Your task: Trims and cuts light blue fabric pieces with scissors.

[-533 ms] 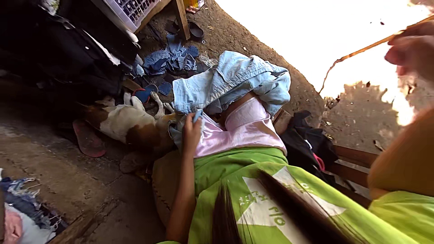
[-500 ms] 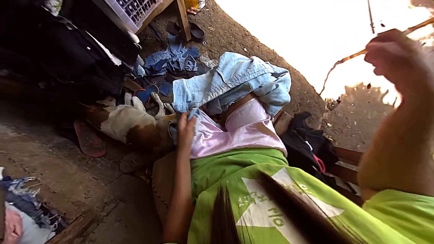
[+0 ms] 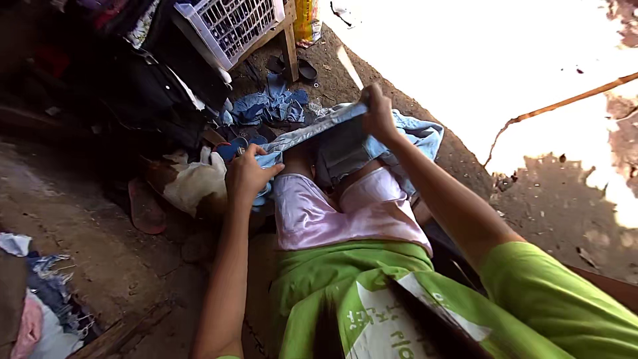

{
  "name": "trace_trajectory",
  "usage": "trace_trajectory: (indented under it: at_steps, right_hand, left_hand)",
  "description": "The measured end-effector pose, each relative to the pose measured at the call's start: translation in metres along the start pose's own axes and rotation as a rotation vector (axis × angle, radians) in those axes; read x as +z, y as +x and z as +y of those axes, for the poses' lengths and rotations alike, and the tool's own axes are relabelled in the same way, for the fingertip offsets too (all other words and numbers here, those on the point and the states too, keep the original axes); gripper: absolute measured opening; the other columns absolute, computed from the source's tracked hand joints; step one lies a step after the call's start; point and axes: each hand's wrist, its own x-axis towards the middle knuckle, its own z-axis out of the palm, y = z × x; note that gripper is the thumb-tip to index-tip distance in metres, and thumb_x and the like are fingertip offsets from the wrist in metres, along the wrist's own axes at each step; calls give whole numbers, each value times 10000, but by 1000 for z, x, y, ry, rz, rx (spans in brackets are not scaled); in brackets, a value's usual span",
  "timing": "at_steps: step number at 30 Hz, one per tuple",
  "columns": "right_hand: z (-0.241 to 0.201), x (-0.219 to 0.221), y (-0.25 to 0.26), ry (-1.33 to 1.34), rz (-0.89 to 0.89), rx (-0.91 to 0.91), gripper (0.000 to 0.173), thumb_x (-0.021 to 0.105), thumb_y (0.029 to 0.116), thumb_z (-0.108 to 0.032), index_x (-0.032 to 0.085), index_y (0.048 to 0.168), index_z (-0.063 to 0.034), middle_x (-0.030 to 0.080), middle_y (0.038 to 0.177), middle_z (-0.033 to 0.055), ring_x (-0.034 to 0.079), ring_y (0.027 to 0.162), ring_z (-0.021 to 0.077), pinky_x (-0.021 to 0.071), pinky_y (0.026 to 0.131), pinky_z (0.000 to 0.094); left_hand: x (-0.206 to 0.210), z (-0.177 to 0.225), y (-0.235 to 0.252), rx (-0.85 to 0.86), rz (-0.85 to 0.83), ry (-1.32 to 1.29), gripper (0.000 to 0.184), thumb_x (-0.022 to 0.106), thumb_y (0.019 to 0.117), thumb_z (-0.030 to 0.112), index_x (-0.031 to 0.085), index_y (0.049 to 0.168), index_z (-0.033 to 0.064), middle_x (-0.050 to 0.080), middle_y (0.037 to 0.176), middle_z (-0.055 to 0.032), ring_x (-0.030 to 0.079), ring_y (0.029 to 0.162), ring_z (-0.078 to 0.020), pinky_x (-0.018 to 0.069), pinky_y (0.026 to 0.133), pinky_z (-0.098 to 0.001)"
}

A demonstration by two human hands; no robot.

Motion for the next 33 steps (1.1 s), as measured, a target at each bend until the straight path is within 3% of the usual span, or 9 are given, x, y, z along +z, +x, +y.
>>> trace_trajectory:
  at_steps: [4, 6, 8, 12, 14, 17, 22, 26, 33]
  right_hand:
    - [-22, -41, 20, 208, 180, -74, 264, 625, 876, -98, 485, 1053, 39, 519, 832, 63, 505, 714, 101, 453, 682, 307]
    - [-32, -59, 13, 195, 176, -69, 306, 650, 843, -92, 468, 1061, 22, 505, 835, 39, 479, 697, 69, 435, 662, 278]
    - [-30, -68, -3, 98, 136, -43, 375, 693, 857, -94, 465, 1113, 56, 550, 867, 106, 539, 731, 145, 474, 688, 341]
    - [14, -52, -62, -121, -106, 103, 767, 867, 778, -123, 413, 1363, 77, 631, 1085, 320, 641, 996, 502, 504, 849, 674]
    - [46, -21, -88, -174, -206, 113, 836, 907, 751, -167, 403, 1384, 43, 633, 1090, 318, 642, 993, 512, 508, 833, 686]
    - [54, 14, -89, -270, -106, 61, 546, 838, 807, -129, 556, 1219, 90, 654, 1031, 326, 658, 954, 529, 502, 769, 685]
    - [51, 24, -31, -363, -81, 97, 386, 702, 885, -75, 566, 1201, 101, 658, 1088, 336, 652, 1025, 543, 490, 794, 696]
    - [49, 25, 24, -382, -120, 249, 397, 624, 933, -44, 521, 1303, 54, 636, 1205, 314, 630, 1120, 521, 486, 864, 694]
    - [47, 31, 24, -362, -295, 405, 544, 676, 911, -100, 436, 1380, 36, 617, 1217, 333, 605, 1160, 528, 473, 902, 699]
  left_hand:
    - [53, 12, 17, 72, 23, 98, 633, 815, 874, 341, 597, 1333, -35, 635, 1231, -327, 613, 1152, -521, 470, 950, -686]
    - [83, 13, 25, 107, 99, 77, 594, 806, 884, 298, 597, 1309, -61, 624, 1250, -317, 596, 1194, -492, 465, 1000, -626]
    - [104, 9, 31, 132, 183, 79, 473, 779, 887, 151, 618, 1274, -68, 642, 1213, -313, 615, 1155, -491, 472, 969, -621]
    - [101, -22, 49, 159, 224, -2, 354, 658, 920, -3, 653, 1273, -33, 689, 1180, -284, 666, 1090, -490, 499, 907, -673]
    - [80, -39, 55, 158, 86, -74, 375, 596, 947, -40, 626, 1320, -26, 679, 1198, -306, 649, 1105, -525, 462, 939, -713]
    - [58, -53, 59, 203, -70, -58, 360, 622, 966, 1, 599, 1324, -37, 674, 1166, -325, 645, 1088, -540, 454, 941, -711]
    - [34, -39, 68, 243, 32, 107, 268, 735, 900, 65, 674, 1122, -71, 689, 1030, -311, 666, 999, -504, 487, 868, -665]
    - [28, -10, 70, 236, 87, 282, 276, 676, 920, 26, 645, 1176, -71, 640, 1166, -305, 667, 997, -497, 516, 814, -651]
    - [48, -17, 48, 279, 201, 294, 264, 674, 908, -10, 668, 1167, -59, 634, 1104, -292, 685, 882, -466, 545, 713, -602]
